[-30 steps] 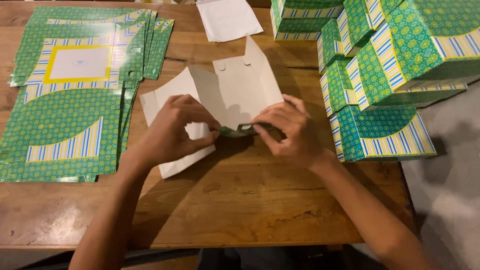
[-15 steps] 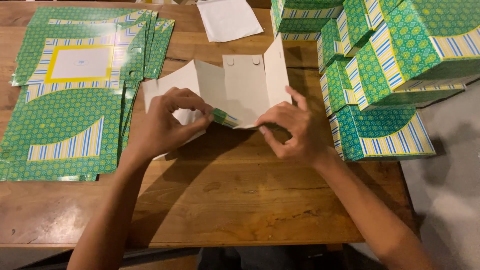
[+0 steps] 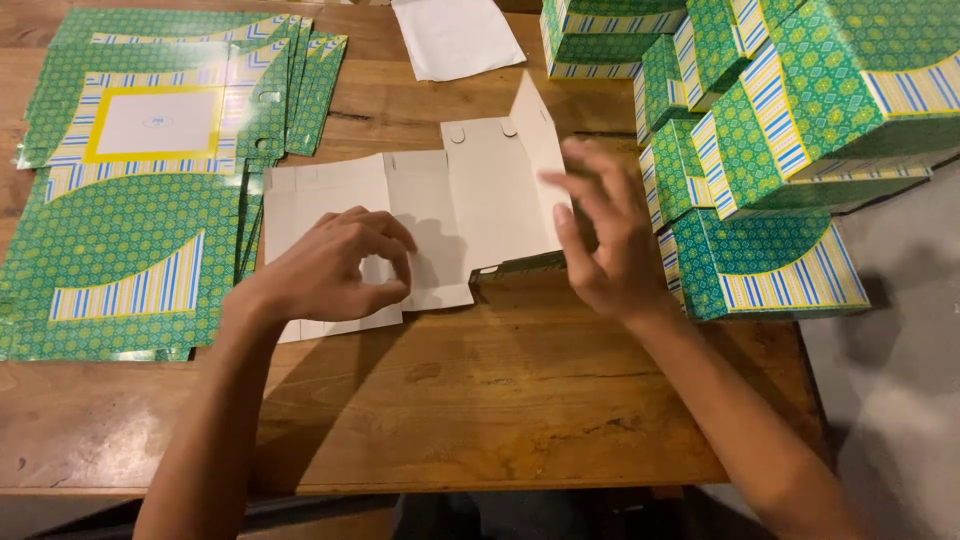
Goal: The person folds a flat patterned cardboard sheet along pre-scored lines to form a small rectangular box. They tuck and secure the side flaps, then fold and insert the top lid into the box. The finished box is placed with other completed boxes on the table.
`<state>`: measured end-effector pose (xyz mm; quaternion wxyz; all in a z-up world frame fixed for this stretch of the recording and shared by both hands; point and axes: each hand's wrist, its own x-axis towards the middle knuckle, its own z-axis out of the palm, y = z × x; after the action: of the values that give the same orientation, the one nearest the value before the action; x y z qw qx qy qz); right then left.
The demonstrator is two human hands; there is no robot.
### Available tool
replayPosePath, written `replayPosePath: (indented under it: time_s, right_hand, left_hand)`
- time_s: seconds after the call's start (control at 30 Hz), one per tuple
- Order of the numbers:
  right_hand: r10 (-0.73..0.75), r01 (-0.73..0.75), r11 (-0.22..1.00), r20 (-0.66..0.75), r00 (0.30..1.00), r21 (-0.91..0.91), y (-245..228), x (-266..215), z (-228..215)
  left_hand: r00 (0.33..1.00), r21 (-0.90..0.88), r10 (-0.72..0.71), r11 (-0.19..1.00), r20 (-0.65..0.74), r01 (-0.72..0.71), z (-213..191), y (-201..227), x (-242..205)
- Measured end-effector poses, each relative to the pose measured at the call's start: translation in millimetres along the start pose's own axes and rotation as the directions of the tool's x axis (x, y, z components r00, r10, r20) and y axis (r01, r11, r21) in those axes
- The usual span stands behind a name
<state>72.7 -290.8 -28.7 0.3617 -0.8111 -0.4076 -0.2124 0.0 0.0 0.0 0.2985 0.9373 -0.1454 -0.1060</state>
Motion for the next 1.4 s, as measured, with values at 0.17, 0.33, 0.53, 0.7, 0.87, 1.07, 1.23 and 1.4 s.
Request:
replayPosePath:
  time_s: [0.17,0.33,0.53,0.7,0.87,1.07,1.23,1.4]
  right_hand:
    - [0.394,-0.410,0.893,0.119,0.912,0.184,1.8,-3.1,0.3]
    - [0.418,-0.441,0.864,0.139,0.898,0.244,12.2,-4.7,0.6]
    - [0.417,-0.438,0.828,0.138,0.898,0.349,20.2,-6.2,-4.0]
    - [0.504,-0.504,0.746,0.127,0.854,0.435,18.3,-3.8,1.6]
    - [0.534,-0.535,0.731,0.134,0.835,0.424,36.6,-8.8,1.8]
    - [0.508,-0.683,0.576,0.459,0.729,0.449,15.3,-1.3,-4.8]
    - [0.373,-0.672,0.610,0.596,0.711,0.420,11.0,-3.3,4.3]
    - [0.090,-0.377,0.786,0.514,0.853,0.490,11.0,-11.1,14.0]
  left_hand:
    - [0.989,0.106,0.038,0.994,-0.141,-0.023,36.9,-14.9,16.5]
    - [0.990,0.277,0.063,0.961,-0.130,-0.025,49.7,-12.1,20.9]
    - [0.992,0.277,0.079,0.960,-0.103,-0.048,47.1,-20.3,21.3]
    - [0.992,0.266,0.100,0.961,-0.071,-0.078,48.3,-23.2,24.2]
    - [0.981,0.169,0.190,0.969,-0.046,-0.180,43.4,-10.8,20.2]
    - [0.928,-0.121,0.373,0.920,-0.017,-0.372,45.3,-3.8,25.6]
    - [0.911,-0.389,0.408,0.831,-0.062,-0.399,47.5,-10.4,31.2]
    - [0.929,-0.677,0.361,0.663,-0.085,-0.320,32.8,5.4,26.4]
